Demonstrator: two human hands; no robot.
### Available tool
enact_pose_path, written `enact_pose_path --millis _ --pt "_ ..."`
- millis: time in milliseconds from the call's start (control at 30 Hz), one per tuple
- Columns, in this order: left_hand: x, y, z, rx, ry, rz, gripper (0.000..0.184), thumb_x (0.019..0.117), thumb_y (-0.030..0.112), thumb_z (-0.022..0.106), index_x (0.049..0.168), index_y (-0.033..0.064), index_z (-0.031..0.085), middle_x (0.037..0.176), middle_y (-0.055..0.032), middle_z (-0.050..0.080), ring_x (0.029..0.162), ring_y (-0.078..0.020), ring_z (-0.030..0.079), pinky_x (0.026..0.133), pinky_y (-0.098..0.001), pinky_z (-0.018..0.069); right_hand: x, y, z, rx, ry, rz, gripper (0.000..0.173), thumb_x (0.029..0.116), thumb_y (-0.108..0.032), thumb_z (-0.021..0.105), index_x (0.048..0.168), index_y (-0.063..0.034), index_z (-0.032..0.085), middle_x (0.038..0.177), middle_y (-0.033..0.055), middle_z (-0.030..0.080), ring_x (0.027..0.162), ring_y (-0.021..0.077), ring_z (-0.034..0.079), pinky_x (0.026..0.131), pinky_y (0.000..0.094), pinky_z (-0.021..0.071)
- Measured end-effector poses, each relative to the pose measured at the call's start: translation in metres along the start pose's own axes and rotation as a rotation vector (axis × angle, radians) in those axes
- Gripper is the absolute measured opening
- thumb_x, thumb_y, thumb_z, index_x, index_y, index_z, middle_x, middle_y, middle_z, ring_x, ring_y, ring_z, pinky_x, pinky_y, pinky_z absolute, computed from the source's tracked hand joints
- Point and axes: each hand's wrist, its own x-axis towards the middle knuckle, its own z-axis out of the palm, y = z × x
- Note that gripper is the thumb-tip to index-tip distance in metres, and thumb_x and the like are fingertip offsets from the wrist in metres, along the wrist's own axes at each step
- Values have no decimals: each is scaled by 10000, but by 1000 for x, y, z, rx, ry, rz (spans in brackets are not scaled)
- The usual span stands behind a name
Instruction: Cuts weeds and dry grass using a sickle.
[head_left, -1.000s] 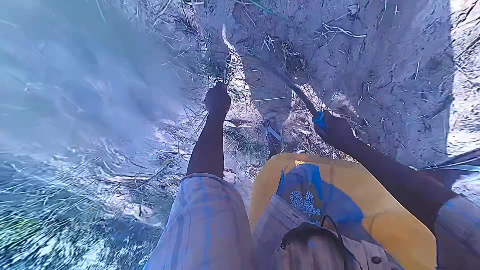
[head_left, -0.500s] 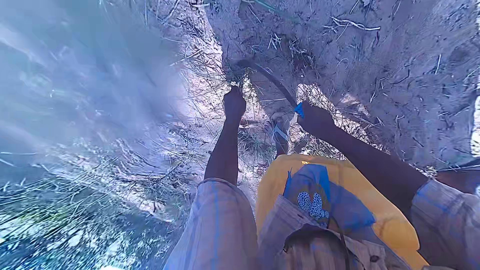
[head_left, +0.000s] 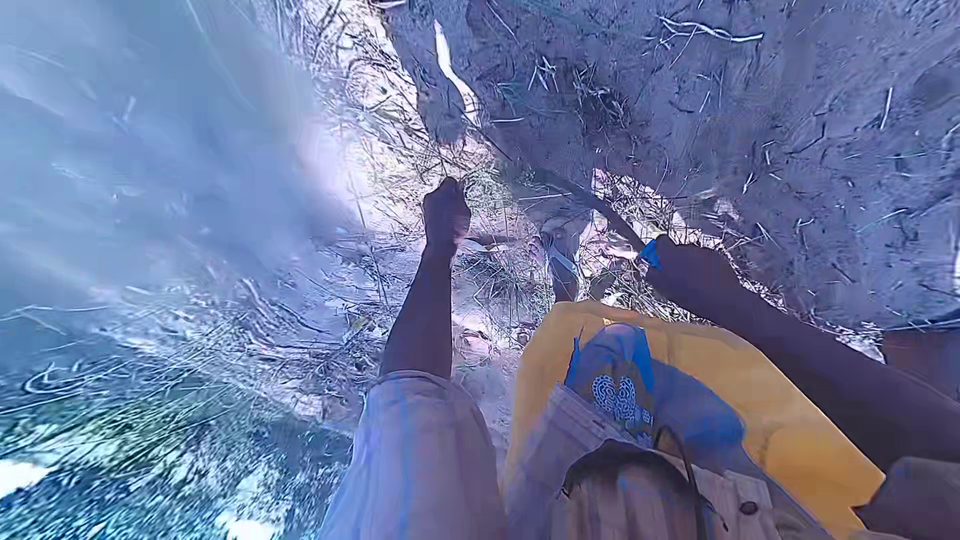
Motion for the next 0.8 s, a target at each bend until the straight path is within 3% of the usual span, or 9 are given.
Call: enact_pose_path --millis 100,200,300,367,500,567,633,733,800 --pt "-28 6 29 -94 -18 -7 433 1142 178 313 1252 -163 556 1186 -407 621 1188 -546 605 1024 -662 426 -54 84 29 -29 -62 189 434 1068 -255 527 1342 80 499 1089 341 657 1065 526 648 870 653 476" --pt "-47 38 62 -245 20 -11 404 1134 158 322 1261 -143 559 1137 -368 650 1126 -502 647 989 -624 475 -67 105 28 29 95 133 427 1058 -239 545 1306 108 528 1015 350 659 984 541 658 825 662 487" --pt "-66 78 103 -344 43 -91 410 1138 186 320 1306 -106 553 1110 -341 670 1096 -488 664 952 -624 496 -45 70 -8 97 336 -98 356 1037 -221 597 1211 88 568 874 292 657 830 507 668 692 656 492" --pt "-81 97 127 -381 14 -139 410 1137 198 349 1341 -98 547 1163 -340 662 1139 -480 648 979 -613 484 -15 21 -37 106 475 -288 348 1030 -209 578 1205 92 562 899 287 664 848 502 676 685 634 497" --pt "-99 109 182 -170 -176 62 439 1106 181 425 1479 -40 494 1442 -295 553 1375 -447 510 1139 -599 390 43 -29 -53 91 342 -223 471 1052 -196 531 1459 16 426 1178 283 659 1091 482 661 846 619 520" --pt "-101 115 172 -2 -447 133 613 1079 285 529 1586 0 337 1604 -280 367 1487 -478 341 1167 -689 286 55 -1 -26 65 216 -136 417 1047 -160 533 1416 16 455 1197 298 645 1104 498 652 858 643 512" --pt "-96 116 140 5 -525 132 622 1066 308 565 1573 4 368 1580 -274 412 1464 -468 393 1156 -682 325 44 49 8 51 131 -52 364 1054 -176 535 1363 15 507 1174 302 650 1077 509 654 846 665 507" --pt "-72 108 79 -205 -209 69 396 1103 177 424 1451 39 555 1344 -239 646 1254 -423 617 1059 -618 452 4 120 44 93 87 99 405 1063 -255 556 1347 30 514 1106 312 659 1044 515 656 836 669 498" --pt "-30 103 52 -415 54 13 400 1122 181 345 1388 -21 565 1262 -242 672 1138 -363 682 992 -532 526 -20 140 54 142 157 143 454 1050 -246 575 1373 68 515 1098 344 659 1063 537 642 881 679 467"
